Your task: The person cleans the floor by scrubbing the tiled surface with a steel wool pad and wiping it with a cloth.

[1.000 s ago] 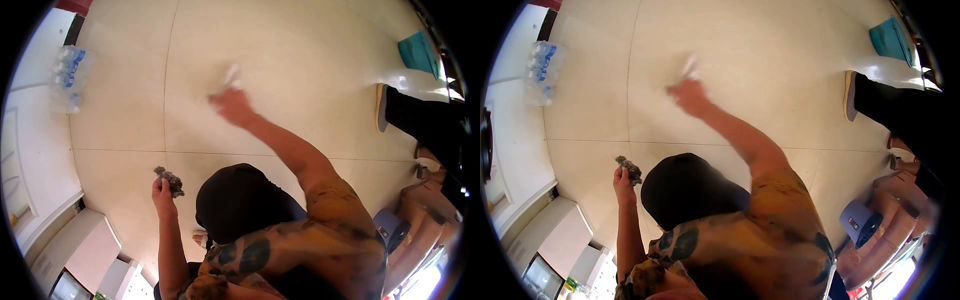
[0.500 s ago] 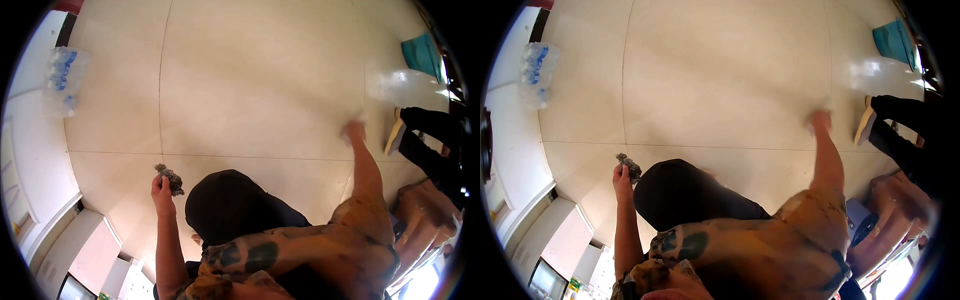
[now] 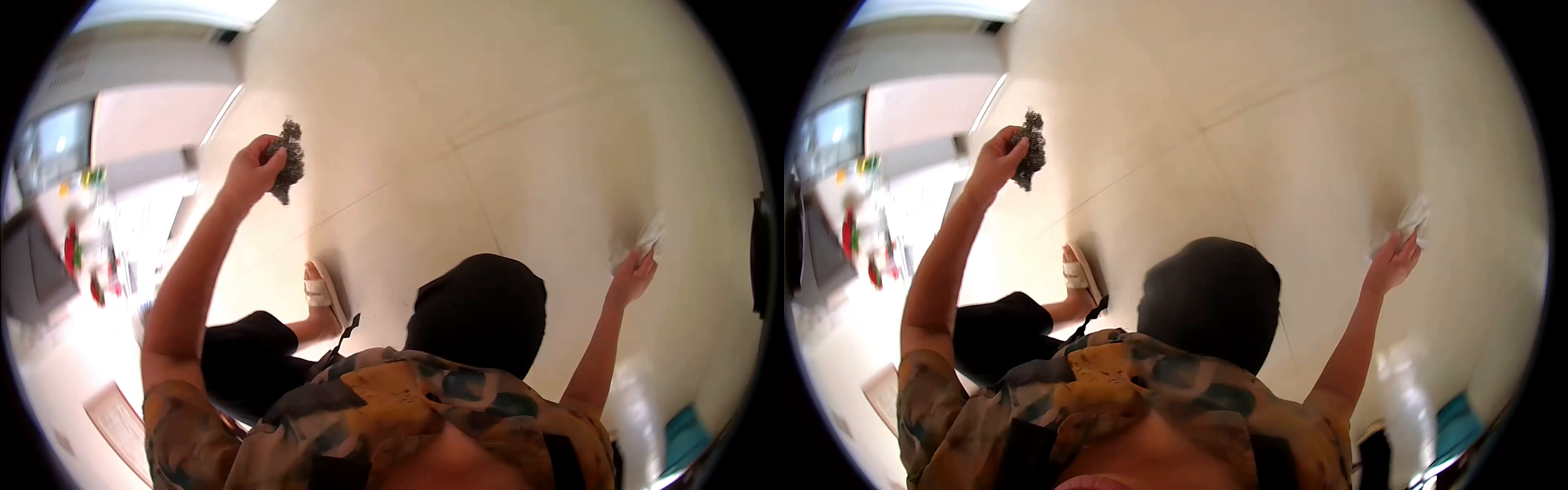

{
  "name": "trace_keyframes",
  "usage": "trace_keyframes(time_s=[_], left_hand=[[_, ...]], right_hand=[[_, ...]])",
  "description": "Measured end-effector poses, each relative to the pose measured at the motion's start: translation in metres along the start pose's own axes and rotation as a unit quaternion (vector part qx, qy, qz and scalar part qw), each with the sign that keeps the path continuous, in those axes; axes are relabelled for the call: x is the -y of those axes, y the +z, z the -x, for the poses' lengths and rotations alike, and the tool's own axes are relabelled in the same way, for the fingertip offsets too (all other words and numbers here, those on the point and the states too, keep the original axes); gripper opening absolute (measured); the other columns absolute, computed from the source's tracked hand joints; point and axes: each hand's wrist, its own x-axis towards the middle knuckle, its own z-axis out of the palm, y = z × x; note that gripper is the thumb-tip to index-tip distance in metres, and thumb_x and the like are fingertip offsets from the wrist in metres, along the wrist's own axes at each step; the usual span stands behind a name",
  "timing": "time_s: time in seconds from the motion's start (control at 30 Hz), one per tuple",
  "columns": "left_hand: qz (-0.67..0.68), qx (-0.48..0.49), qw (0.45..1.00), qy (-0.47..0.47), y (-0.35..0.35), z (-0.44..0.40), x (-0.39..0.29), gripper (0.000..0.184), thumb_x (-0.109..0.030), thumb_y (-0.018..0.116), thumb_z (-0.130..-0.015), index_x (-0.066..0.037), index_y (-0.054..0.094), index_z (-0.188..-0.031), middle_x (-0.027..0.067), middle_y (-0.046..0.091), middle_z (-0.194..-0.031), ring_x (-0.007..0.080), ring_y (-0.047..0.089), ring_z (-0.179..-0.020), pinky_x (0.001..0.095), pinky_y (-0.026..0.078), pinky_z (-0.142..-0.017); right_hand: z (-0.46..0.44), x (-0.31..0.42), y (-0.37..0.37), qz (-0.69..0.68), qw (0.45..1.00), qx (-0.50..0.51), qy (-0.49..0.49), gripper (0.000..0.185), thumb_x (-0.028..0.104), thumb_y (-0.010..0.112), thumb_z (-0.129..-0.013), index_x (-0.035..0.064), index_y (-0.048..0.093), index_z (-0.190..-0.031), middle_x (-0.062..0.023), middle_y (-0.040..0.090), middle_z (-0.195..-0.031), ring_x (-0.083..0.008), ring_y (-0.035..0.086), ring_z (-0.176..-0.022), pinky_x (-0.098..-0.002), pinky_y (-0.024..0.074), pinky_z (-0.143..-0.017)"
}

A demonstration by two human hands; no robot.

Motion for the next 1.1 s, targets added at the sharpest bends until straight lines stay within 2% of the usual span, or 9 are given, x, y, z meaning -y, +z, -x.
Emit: trace_keyframes(time_s=[0.13,0.3,0.57,0.6,0.67,0.8,0.93,1.03,1.1], left_hand=[[-0.213,-0.077,0.972,-0.061,-0.059,0.104,0.036,0.027,-0.021,0.059,-0.087,0.000,0.060,-0.103,0.0073,0.063,-0.079,0.0114,0.058,-0.071,0.0272,0.048,-0.063],[-0.121,-0.185,0.944,-0.247,-0.184,0.196,0.189,0.025,-0.021,0.059,-0.086,-0.002,0.061,-0.102,0.0043,0.061,-0.076,0.0098,0.056,-0.067,0.0255,0.046,-0.059],[0.001,-0.264,0.892,-0.366,-0.143,0.326,0.388,0.023,-0.019,0.061,-0.083,0.000,0.063,-0.094,0.0036,0.061,-0.073,0.0111,0.055,-0.063,0.0273,0.045,-0.057],[0.000,-0.271,0.885,-0.377,-0.132,0.333,0.409,0.023,-0.020,0.062,-0.082,0.000,0.063,-0.093,0.0047,0.062,-0.074,0.0122,0.056,-0.064,0.0283,0.046,-0.058],[0.011,-0.290,0.872,-0.394,-0.113,0.338,0.443,0.025,-0.022,0.062,-0.080,0.000,0.063,-0.092,0.0069,0.062,-0.074,0.0139,0.058,-0.066,0.0295,0.047,-0.060],[0.061,-0.332,0.856,-0.393,-0.081,0.324,0.482,0.027,-0.025,0.063,-0.079,0.000,0.062,-0.089,0.0075,0.062,-0.073,0.0150,0.058,-0.065,0.0309,0.048,-0.060],[0.142,-0.445,0.812,-0.350,-0.059,0.298,0.520,0.028,-0.027,0.065,-0.079,-0.001,0.060,-0.089,0.0080,0.061,-0.071,0.0159,0.058,-0.065,0.0315,0.048,-0.062],[0.135,-0.492,0.802,-0.312,-0.041,0.271,0.552,0.028,-0.028,0.065,-0.080,-0.002,0.059,-0.090,0.0079,0.061,-0.072,0.0184,0.059,-0.064,0.0334,0.048,-0.063],[0.131,-0.505,0.796,-0.305,-0.048,0.245,0.564,0.028,-0.027,0.064,-0.080,-0.002,0.059,-0.090,0.0096,0.062,-0.074,0.0209,0.059,-0.067,0.0344,0.048,-0.065]], right_hand=[[-0.027,-0.022,0.033,0.180,0.970,0.050,-0.158,0.049,0.037,0.051,-0.090,0.0081,0.048,-0.130,-0.0138,0.056,-0.111,-0.0318,0.054,-0.102,-0.0418,0.0464,-0.083],[-0.042,0.040,0.031,0.210,0.966,0.093,-0.116,0.057,0.042,0.054,-0.086,0.0046,0.047,-0.128,-0.0192,0.055,-0.123,-0.0349,0.055,-0.108,-0.0423,0.0467,-0.087],[-0.178,-0.019,0.135,0.114,0.937,0.330,-0.019,0.035,0.029,0.053,-0.082,-0.0027,0.061,-0.092,-0.0192,0.065,-0.082,-0.0355,0.063,-0.076,-0.0423,0.0487,-0.073],[-0.199,-0.024,0.168,0.156,0.896,0.402,-0.103,0.033,0.027,0.052,-0.081,-0.0032,0.064,-0.086,-0.0189,0.066,-0.076,-0.0352,0.063,-0.073,-0.0427,0.0490,-0.070],[-0.196,0.040,0.220,0.383,0.621,0.428,-0.533,0.031,0.025,0.059,-0.077,-0.0063,0.060,-0.078,-0.0192,0.064,-0.074,-0.0292,0.065,-0.067,-0.0458,0.0496,-0.056],[-0.081,0.279,0.242,0.481,0.344,0.365,-0.719,0.015,0.024,0.065,-0.072,0.0090,0.067,-0.076,-0.0141,0.066,-0.074,-0.0323,0.065,-0.070,-0.0478,0.0498,-0.058],[0.070,0.429,0.265,0.395,0.369,0.309,-0.782,0.035,0.043,0.063,-0.078,0.0099,0.071,-0.083,-0.0170,0.065,-0.080,-0.0352,0.061,-0.086,-0.0519,0.0431,-0.082],[0.203,0.487,0.240,0.238,0.695,0.461,-0.497,0.051,0.019,0.061,-0.075,-0.0102,0.041,-0.111,-0.0282,0.062,-0.096,-0.0405,0.060,-0.095,-0.0431,0.0482,-0.084],[0.262,0.500,0.224,0.215,0.720,0.442,-0.489,0.044,0.014,0.062,-0.074,-0.0084,0.043,-0.107,-0.0292,0.061,-0.099,-0.0424,0.059,-0.096,-0.0459,0.0473,-0.084]])
